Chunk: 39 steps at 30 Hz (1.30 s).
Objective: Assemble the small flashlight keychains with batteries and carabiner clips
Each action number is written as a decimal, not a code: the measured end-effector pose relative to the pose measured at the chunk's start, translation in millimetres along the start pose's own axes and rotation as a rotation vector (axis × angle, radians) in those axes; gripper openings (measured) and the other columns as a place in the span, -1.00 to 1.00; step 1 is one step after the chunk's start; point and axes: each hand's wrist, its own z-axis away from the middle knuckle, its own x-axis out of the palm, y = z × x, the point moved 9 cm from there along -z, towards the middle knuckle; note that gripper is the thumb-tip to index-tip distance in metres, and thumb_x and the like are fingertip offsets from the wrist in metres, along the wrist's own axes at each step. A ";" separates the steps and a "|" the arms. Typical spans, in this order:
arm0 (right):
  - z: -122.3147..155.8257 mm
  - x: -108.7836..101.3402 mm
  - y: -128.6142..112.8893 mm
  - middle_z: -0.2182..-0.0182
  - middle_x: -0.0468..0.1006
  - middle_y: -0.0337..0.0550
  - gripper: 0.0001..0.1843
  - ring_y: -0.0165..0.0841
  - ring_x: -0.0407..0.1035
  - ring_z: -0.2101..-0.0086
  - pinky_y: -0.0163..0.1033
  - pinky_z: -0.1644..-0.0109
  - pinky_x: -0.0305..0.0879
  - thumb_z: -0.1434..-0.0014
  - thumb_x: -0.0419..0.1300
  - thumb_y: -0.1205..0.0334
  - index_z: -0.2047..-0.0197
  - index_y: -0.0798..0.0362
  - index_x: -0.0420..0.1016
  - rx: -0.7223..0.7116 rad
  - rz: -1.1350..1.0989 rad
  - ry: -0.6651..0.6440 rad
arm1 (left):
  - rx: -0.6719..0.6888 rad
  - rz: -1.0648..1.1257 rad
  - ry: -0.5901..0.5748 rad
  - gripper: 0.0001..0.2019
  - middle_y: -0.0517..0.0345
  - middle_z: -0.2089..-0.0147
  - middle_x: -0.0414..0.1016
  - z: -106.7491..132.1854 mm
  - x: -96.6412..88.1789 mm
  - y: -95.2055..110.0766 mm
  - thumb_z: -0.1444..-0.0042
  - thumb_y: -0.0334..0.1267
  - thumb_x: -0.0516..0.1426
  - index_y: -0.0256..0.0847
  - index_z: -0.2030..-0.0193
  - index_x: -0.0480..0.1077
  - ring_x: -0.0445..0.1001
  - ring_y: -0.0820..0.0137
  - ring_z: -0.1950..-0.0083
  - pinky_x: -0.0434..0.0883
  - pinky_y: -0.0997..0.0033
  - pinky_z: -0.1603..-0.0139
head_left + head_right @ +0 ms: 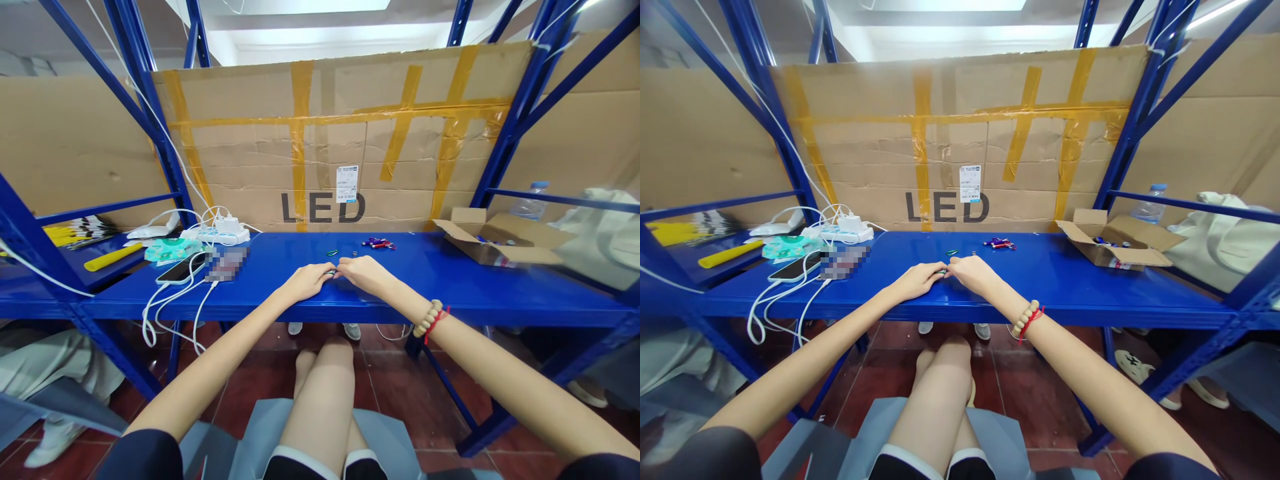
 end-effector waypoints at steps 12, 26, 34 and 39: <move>5.1 13.1 -15.6 0.27 0.47 0.00 -0.77 -0.34 0.39 0.26 -0.35 0.37 0.15 -0.27 -0.02 0.31 0.25 0.20 0.43 -0.089 0.009 -0.022 | 0.046 -0.082 -0.015 -0.94 0.06 0.21 0.49 1.7 1.5 3.8 -0.20 -0.31 -0.06 -0.17 0.22 0.20 0.48 0.28 0.15 0.35 0.42 0.24; 7.9 23.2 3.5 0.34 0.49 -0.18 -0.75 -0.43 0.35 0.33 -0.38 0.39 0.00 -0.27 -0.06 0.31 0.37 0.08 0.40 -0.002 -0.334 0.082 | 0.061 0.052 -0.012 -0.89 0.13 0.28 0.49 3.3 -0.4 4.8 -0.21 -0.23 -0.07 -0.16 0.25 0.22 0.49 0.30 0.24 0.31 0.45 0.32; 4.7 28.8 12.9 0.47 0.43 -0.24 -0.64 -0.44 0.28 0.41 -0.37 0.37 0.01 -0.28 -0.13 0.17 0.47 0.07 0.31 0.121 -0.669 0.080 | 0.028 0.123 0.022 -0.89 0.14 0.26 0.50 5.0 -4.4 2.2 -0.20 -0.25 -0.06 -0.15 0.19 0.23 0.49 0.34 0.26 0.37 0.43 0.26; -3.1 35.6 8.4 0.63 0.21 -0.32 -0.53 -0.48 0.13 0.55 -0.33 0.39 0.08 -0.22 -0.14 -0.10 0.55 0.07 0.14 0.093 -1.195 0.060 | 0.062 0.011 0.161 -0.92 0.05 0.18 0.49 7.7 -15.8 7.6 -0.20 -0.32 -0.07 -0.19 0.23 0.22 0.49 0.30 0.16 0.36 0.43 0.23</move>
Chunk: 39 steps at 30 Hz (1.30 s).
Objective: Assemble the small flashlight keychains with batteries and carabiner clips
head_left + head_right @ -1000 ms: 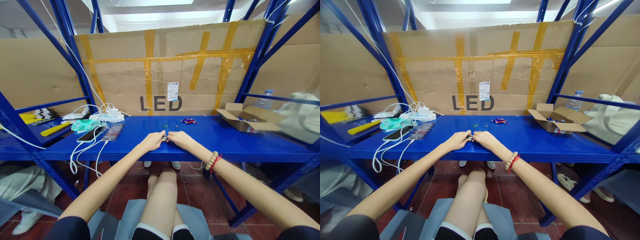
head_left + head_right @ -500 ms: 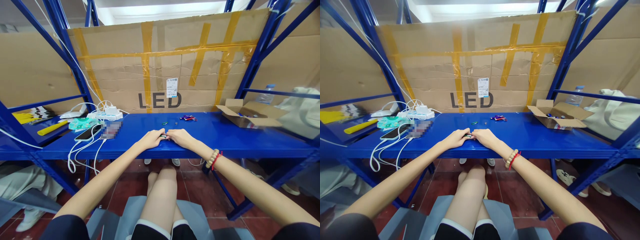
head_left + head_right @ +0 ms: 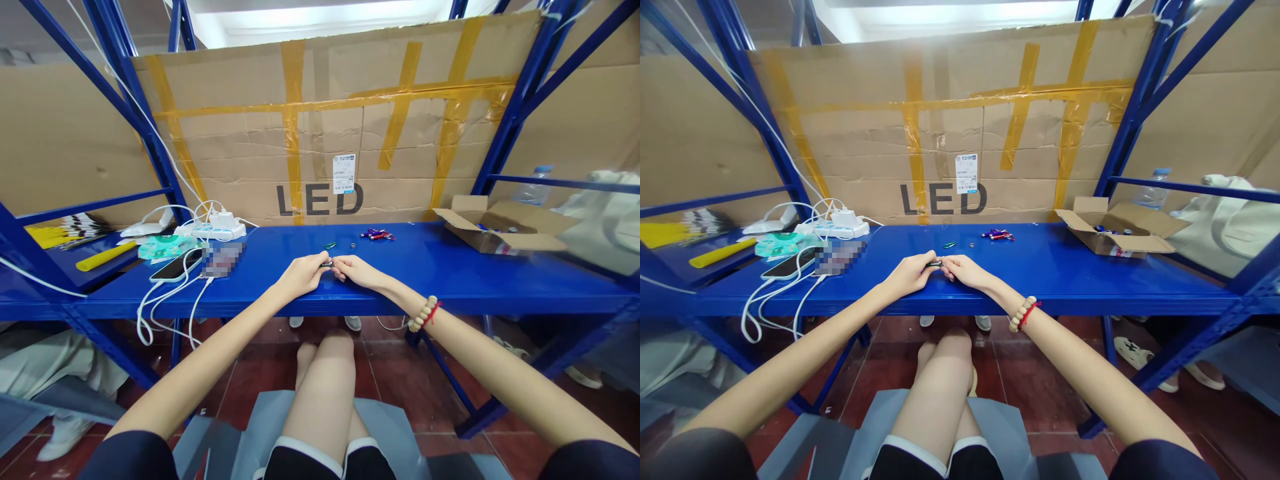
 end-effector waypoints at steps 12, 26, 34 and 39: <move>-5.6 0.9 12.3 0.68 0.11 -0.39 -0.41 -0.53 0.13 0.64 -0.38 0.55 -0.07 -0.02 -0.05 -0.36 0.55 0.07 0.10 0.124 -0.319 0.081 | -0.027 0.066 0.060 -0.77 0.07 0.02 0.46 -4.0 -4.3 -1.7 -0.20 -0.35 -0.08 -0.17 0.03 0.27 0.45 0.34 0.03 0.38 0.39 0.06; 21.6 -36.8 -38.1 0.25 0.47 -0.24 -0.71 -0.55 0.31 0.51 -0.40 0.41 0.15 -0.17 0.07 0.00 0.24 -0.05 0.53 -0.100 0.471 0.629 | -0.187 0.170 0.134 -0.77 0.10 0.18 0.51 -2.5 -7.7 -23.4 -0.22 -0.27 -0.09 -0.18 0.09 0.33 0.48 0.36 0.20 0.36 0.44 0.20; 19.9 -44.4 -17.2 0.31 0.49 -0.15 -0.60 -0.51 0.29 0.56 -0.34 0.46 0.18 -0.10 0.10 -0.11 0.34 0.04 0.57 -0.068 0.262 0.681 | -0.180 0.160 0.086 -0.78 0.11 0.11 0.50 -3.0 -4.9 -18.3 -0.22 -0.25 -0.09 -0.14 0.11 0.33 0.46 0.34 0.12 0.36 0.43 0.15; 22.2 -44.8 -17.4 0.31 0.51 -0.14 -0.61 -0.50 0.27 0.58 -0.33 0.46 0.18 -0.09 0.12 -0.10 0.35 0.04 0.58 -0.073 0.247 0.703 | -0.188 0.143 0.092 -0.78 0.12 0.08 0.49 -2.9 -5.2 -18.9 -0.22 -0.26 -0.09 -0.13 0.10 0.32 0.46 0.32 0.08 0.36 0.42 0.13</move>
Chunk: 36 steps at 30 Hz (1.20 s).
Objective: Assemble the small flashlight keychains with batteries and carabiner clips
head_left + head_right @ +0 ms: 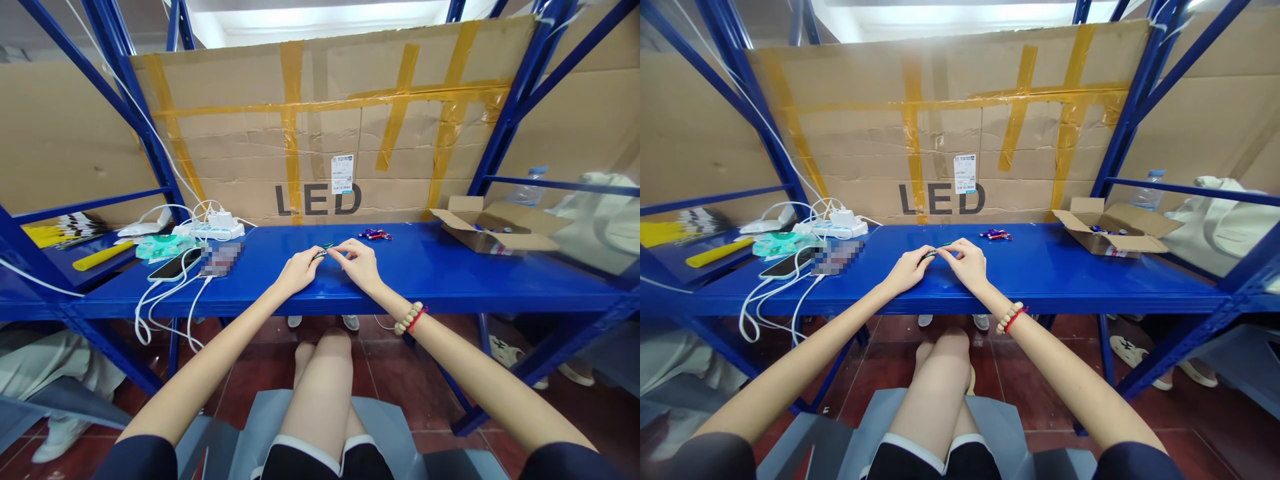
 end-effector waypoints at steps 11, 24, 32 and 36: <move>0.6 0.5 -5.2 0.33 0.51 -0.18 -0.65 -0.52 0.25 0.56 -0.34 0.44 0.16 -0.07 0.14 -0.08 0.33 0.00 0.58 -0.020 0.085 -0.014 | 0.011 -0.012 -0.007 -0.78 0.12 0.08 0.49 -0.5 1.1 -0.6 -0.21 -0.26 -0.08 -0.13 0.10 0.33 0.46 0.32 0.08 0.36 0.41 0.11; -0.5 0.8 -2.2 0.37 0.52 -0.17 -0.65 -0.51 0.25 0.60 -0.33 0.46 0.19 -0.01 0.20 -0.08 0.37 0.04 0.58 -0.049 -0.029 0.002 | 0.030 -0.006 -0.001 -0.78 0.11 0.11 0.50 0.1 1.5 0.0 -0.21 -0.26 -0.07 -0.14 0.08 0.33 0.47 0.32 0.12 0.35 0.43 0.17; -0.3 0.6 -3.3 0.36 0.54 -0.14 -0.65 -0.51 0.26 0.61 -0.33 0.49 0.20 -0.01 0.20 -0.08 0.39 0.06 0.58 -0.038 -0.046 -0.001 | 0.035 -0.021 -0.001 -0.78 0.12 0.11 0.50 -0.1 2.0 0.2 -0.20 -0.27 -0.07 -0.13 0.09 0.33 0.46 0.32 0.11 0.36 0.42 0.15; -1.7 2.1 0.5 0.36 0.54 -0.12 -0.64 -0.52 0.26 0.62 -0.34 0.52 0.21 0.02 0.22 -0.07 0.39 0.08 0.58 -0.014 -0.109 -0.010 | 0.044 -0.007 0.003 -0.78 0.11 0.10 0.50 -0.1 2.1 0.8 -0.21 -0.27 -0.07 -0.14 0.09 0.33 0.46 0.32 0.11 0.36 0.41 0.14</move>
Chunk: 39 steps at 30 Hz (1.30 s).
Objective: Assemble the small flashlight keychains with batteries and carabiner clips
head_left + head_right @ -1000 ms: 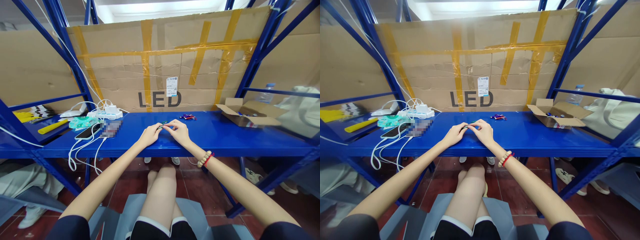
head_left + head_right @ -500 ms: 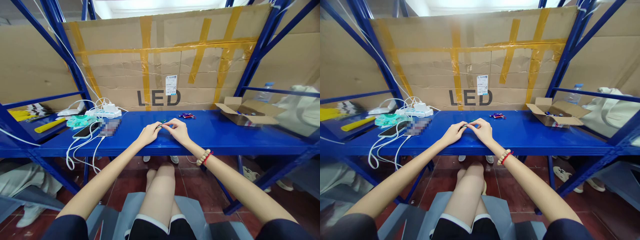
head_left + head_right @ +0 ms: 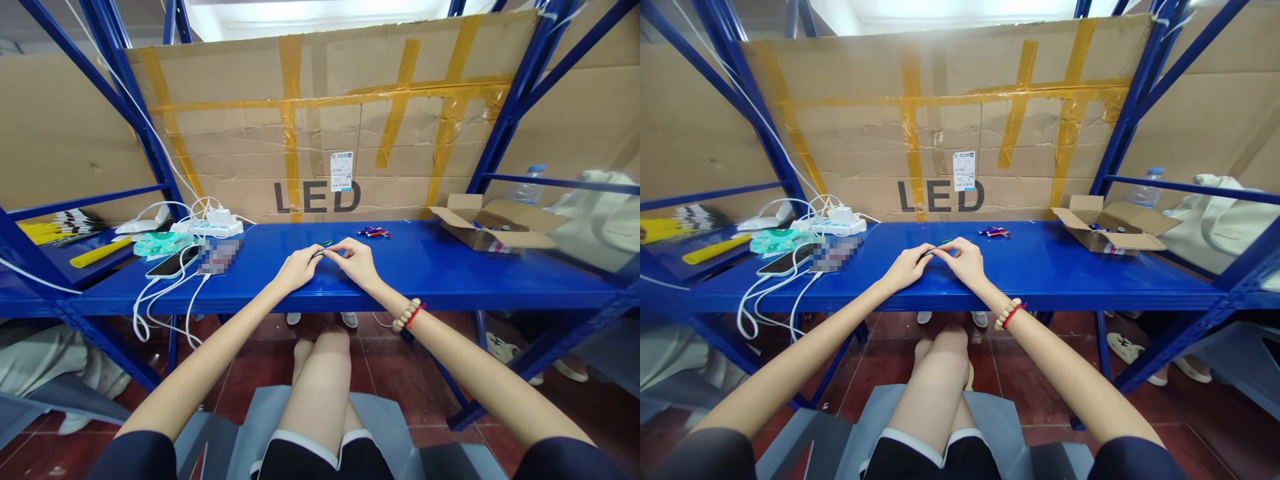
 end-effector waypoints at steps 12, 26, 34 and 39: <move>-2.6 12.7 27.1 0.40 0.57 -0.03 -0.60 -0.54 0.22 0.70 -0.34 0.63 0.17 0.23 0.35 -0.02 0.44 0.17 0.56 0.194 -0.326 -0.099 | 0.020 0.016 0.005 -0.77 0.13 0.08 0.50 -0.5 0.6 0.8 -0.20 -0.25 -0.06 -0.14 0.07 0.34 0.47 0.33 0.08 0.37 0.42 0.13; -2.2 14.2 26.4 0.43 0.57 -0.03 -0.58 -0.54 0.20 0.70 -0.35 0.64 0.16 0.25 0.35 -0.03 0.43 0.17 0.57 0.219 -0.336 -0.110 | 0.014 -0.008 0.001 -0.77 0.12 0.07 0.50 -0.1 1.3 0.8 -0.20 -0.25 -0.06 -0.13 0.07 0.34 0.47 0.33 0.07 0.38 0.42 0.12; -2.1 13.3 25.5 0.40 0.57 -0.02 -0.56 -0.54 0.21 0.70 -0.35 0.63 0.16 0.22 0.33 -0.07 0.42 0.17 0.57 0.200 -0.297 -0.110 | 0.013 0.003 -0.013 -0.77 0.12 0.07 0.50 -0.5 1.0 1.3 -0.20 -0.26 -0.06 -0.13 0.07 0.34 0.46 0.33 0.07 0.38 0.40 0.10; -2.7 13.6 26.3 0.45 0.57 -0.05 -0.55 -0.52 0.23 0.70 -0.35 0.64 0.16 0.19 0.30 -0.10 0.41 0.16 0.56 0.182 -0.284 -0.118 | 0.008 0.006 -0.018 -0.77 0.11 0.07 0.49 -0.7 0.8 1.4 -0.20 -0.26 -0.06 -0.13 0.07 0.34 0.46 0.32 0.06 0.38 0.40 0.10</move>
